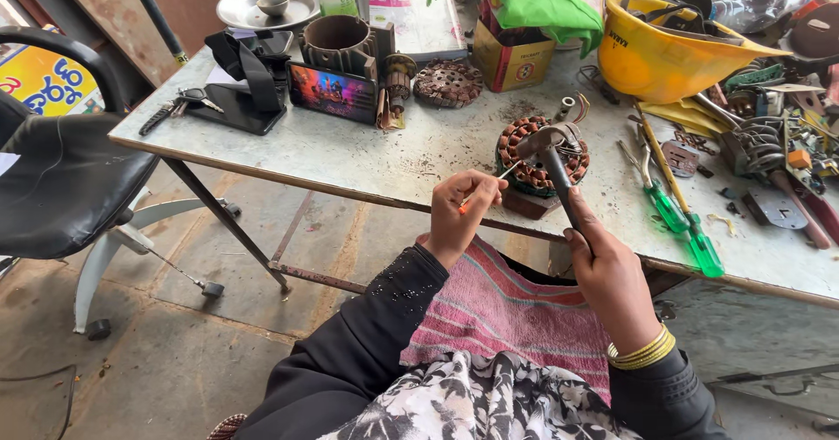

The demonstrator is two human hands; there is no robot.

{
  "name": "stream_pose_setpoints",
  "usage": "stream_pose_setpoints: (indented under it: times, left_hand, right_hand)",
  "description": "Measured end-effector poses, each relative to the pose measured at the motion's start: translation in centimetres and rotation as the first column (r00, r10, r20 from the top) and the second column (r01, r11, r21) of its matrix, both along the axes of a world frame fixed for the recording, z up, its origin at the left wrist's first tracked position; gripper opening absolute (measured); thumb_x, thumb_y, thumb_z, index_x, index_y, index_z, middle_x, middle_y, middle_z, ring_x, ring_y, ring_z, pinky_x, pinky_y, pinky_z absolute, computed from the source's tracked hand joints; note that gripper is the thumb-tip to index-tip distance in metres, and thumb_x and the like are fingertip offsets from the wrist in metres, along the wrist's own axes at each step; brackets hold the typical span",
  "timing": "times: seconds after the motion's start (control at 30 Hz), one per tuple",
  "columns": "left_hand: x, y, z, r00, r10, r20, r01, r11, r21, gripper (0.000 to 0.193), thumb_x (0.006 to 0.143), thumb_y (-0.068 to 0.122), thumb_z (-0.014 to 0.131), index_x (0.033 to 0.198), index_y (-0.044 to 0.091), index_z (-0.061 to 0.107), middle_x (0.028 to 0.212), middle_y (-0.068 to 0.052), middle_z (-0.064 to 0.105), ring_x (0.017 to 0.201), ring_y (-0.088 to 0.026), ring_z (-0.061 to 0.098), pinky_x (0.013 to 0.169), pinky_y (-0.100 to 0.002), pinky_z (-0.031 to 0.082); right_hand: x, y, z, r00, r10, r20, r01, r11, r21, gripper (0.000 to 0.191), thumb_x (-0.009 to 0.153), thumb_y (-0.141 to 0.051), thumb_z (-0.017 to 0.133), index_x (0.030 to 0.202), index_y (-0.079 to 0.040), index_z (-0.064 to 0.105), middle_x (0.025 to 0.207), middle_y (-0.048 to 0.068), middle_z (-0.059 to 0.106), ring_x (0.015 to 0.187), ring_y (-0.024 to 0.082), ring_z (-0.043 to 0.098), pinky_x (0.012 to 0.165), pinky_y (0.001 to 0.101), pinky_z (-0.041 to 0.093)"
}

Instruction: The person uses a hammer and a screwdriver to tap and adjust the copper windings of a motor stator on a workbench. The person repeatedly strikes the screwdriver tip against the stator while holding it in place, working around the circumference of the component.

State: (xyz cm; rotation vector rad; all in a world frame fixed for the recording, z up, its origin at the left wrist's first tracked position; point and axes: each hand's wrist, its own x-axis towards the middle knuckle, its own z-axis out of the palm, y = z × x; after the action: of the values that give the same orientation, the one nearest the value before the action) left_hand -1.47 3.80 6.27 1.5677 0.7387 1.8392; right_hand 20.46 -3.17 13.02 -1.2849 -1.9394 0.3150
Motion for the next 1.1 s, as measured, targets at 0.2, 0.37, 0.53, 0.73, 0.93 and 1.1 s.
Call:
stream_pose_setpoints:
  times: [0.2, 0.37, 0.53, 0.73, 0.93, 1.1]
  left_hand:
    - [-1.0, -0.5, 0.7, 0.987, 0.021, -0.16, 0.032, 0.947, 0.321, 0.031, 0.107, 0.033, 0.062, 0.115, 0.004, 0.066, 0.112, -0.01, 0.072, 0.121, -0.021, 0.068, 0.108, -0.038, 0.054]
    - [0.4, -0.5, 0.6, 0.997, -0.064, -0.033, 0.072, 0.941, 0.332, 0.048, 0.102, 0.05, 0.063, 0.117, 0.005, 0.066, 0.115, -0.009, 0.069, 0.125, -0.02, 0.064, 0.115, -0.04, 0.051]
    - [0.8, 0.1, -0.2, 0.999, 0.026, 0.031, -0.032, 0.974, 0.223, 0.036, 0.105, 0.042, 0.065, 0.103, 0.007, 0.07, 0.102, -0.006, 0.074, 0.104, -0.016, 0.069, 0.113, -0.039, 0.054]
    - [0.8, 0.1, -0.3, 0.996, 0.005, 0.095, -0.016, 0.993, 0.118, 0.021, 0.107, 0.019, 0.06, 0.099, 0.003, 0.071, 0.096, -0.006, 0.073, 0.089, -0.012, 0.065, 0.113, -0.042, 0.052]
    - [0.8, 0.0, -0.4, 0.943, -0.091, 0.319, 0.075, 0.995, 0.061, 0.024, 0.109, 0.018, 0.058, 0.094, 0.001, 0.066, 0.09, -0.004, 0.065, 0.095, -0.017, 0.067, 0.114, -0.045, 0.051]
    - [0.8, 0.1, -0.6, 0.924, -0.115, 0.364, 0.092, 0.993, 0.08, 0.024, 0.11, 0.016, 0.056, 0.096, -0.001, 0.065, 0.089, -0.005, 0.064, 0.095, -0.019, 0.066, 0.11, -0.043, 0.052]
  right_hand:
    - [0.1, 0.2, 0.4, 0.997, -0.058, 0.052, 0.064, 0.992, -0.112, 0.061, 0.097, -0.013, 0.06, 0.155, -0.027, 0.047, 0.083, 0.025, 0.064, 0.07, 0.038, 0.062, 0.07, 0.0419, 0.051]
    - [-0.3, 0.3, 0.2, 0.997, -0.074, 0.031, 0.077, 0.99, -0.122, 0.062, 0.097, -0.016, 0.062, 0.155, -0.029, 0.046, 0.091, 0.026, 0.066, 0.072, 0.04, 0.064, 0.071, 0.0413, 0.052]
    - [-0.3, 0.1, 0.3, 0.995, -0.102, 0.016, 0.103, 0.979, -0.176, 0.06, 0.097, -0.018, 0.062, 0.155, -0.028, 0.049, 0.103, 0.026, 0.069, 0.082, 0.039, 0.069, 0.08, 0.0383, 0.054]
    - [1.5, -1.3, 2.5, 0.996, 0.049, -0.074, -0.043, 0.996, 0.084, 0.053, 0.097, -0.011, 0.064, 0.149, -0.011, 0.054, 0.132, 0.024, 0.067, 0.118, 0.029, 0.069, 0.093, 0.0353, 0.051]
    - [2.6, -3.1, 2.7, 0.976, 0.091, -0.195, -0.009, 0.922, 0.387, 0.053, 0.109, -0.001, 0.06, 0.159, -0.012, 0.045, 0.148, 0.028, 0.06, 0.133, 0.02, 0.062, 0.105, 0.032, 0.05]
    - [0.0, -1.2, 0.5, 0.996, -0.077, -0.044, 0.075, 0.996, -0.042, 0.058, 0.1, -0.004, 0.065, 0.155, -0.017, 0.053, 0.112, 0.024, 0.071, 0.096, 0.024, 0.072, 0.083, 0.0333, 0.054]
